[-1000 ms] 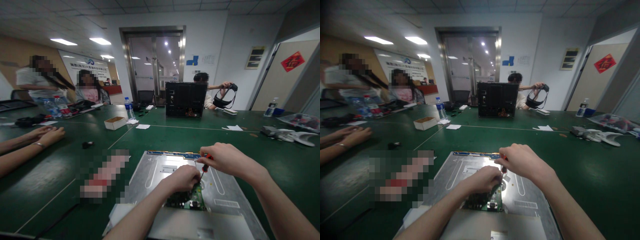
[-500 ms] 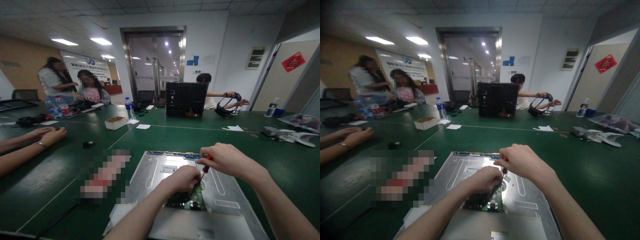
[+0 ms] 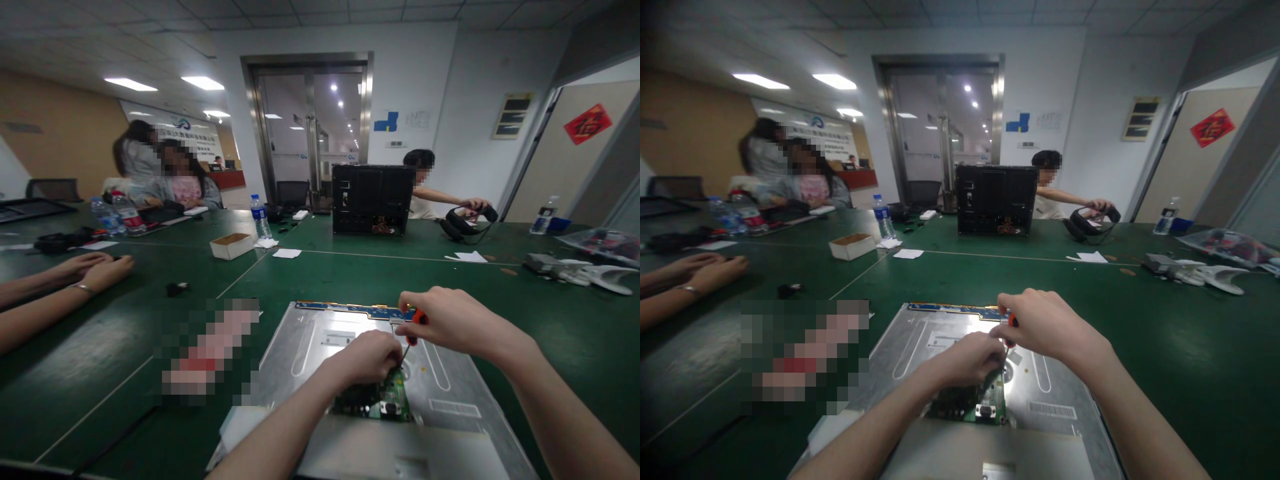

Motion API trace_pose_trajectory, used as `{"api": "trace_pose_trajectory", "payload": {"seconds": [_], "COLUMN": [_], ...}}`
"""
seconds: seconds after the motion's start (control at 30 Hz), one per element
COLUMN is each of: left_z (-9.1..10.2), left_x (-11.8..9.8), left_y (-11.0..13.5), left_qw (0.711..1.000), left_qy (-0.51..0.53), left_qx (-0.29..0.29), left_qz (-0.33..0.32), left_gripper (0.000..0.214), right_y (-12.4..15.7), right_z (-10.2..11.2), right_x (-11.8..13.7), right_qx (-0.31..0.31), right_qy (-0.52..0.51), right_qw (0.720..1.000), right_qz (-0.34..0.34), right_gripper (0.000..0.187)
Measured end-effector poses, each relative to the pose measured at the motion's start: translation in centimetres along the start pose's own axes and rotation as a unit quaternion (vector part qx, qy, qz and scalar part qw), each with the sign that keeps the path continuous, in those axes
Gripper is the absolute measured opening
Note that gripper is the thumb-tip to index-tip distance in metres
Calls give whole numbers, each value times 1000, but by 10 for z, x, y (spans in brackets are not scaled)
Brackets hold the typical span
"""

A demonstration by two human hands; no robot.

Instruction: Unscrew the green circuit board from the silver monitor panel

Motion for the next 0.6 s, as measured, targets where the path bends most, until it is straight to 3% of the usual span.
{"api": "trace_pose_trajectory", "payload": {"seconds": [0.2, 0.33, 0.43, 0.6], "left_z": [-1, -1, -1, 1], "left_x": [0, 1, 0, -2], "left_y": [0, 0, 0, 1], "left_qw": [1000, 1000, 1000, 1000], "left_qy": [2, 3, 5, 2], "left_qx": [-4, -14, -12, 1], "left_qz": [-9, -13, -17, -6], "left_gripper": [18, 17, 17, 18], "right_y": [-3, -3, -1, 1], "right_z": [0, -2, -2, -1], "right_x": [-2, -3, -2, 0], "right_qx": [9, 15, -5, -11], "right_qy": [8, 19, -4, -31], "right_qw": [1000, 999, 1000, 999], "right_qz": [-22, -28, -2, 30], "right_gripper": [34, 24, 13, 20]}}
Point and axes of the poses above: each hand's wrist, its own y-axis away from the middle knuckle, its own z-axis out of the back of the hand, x = y × z, the point moved 3 cm from there along -y, towards the middle knuckle, and after that the axes turned 13 degrees about y, right-handed, at the moved point
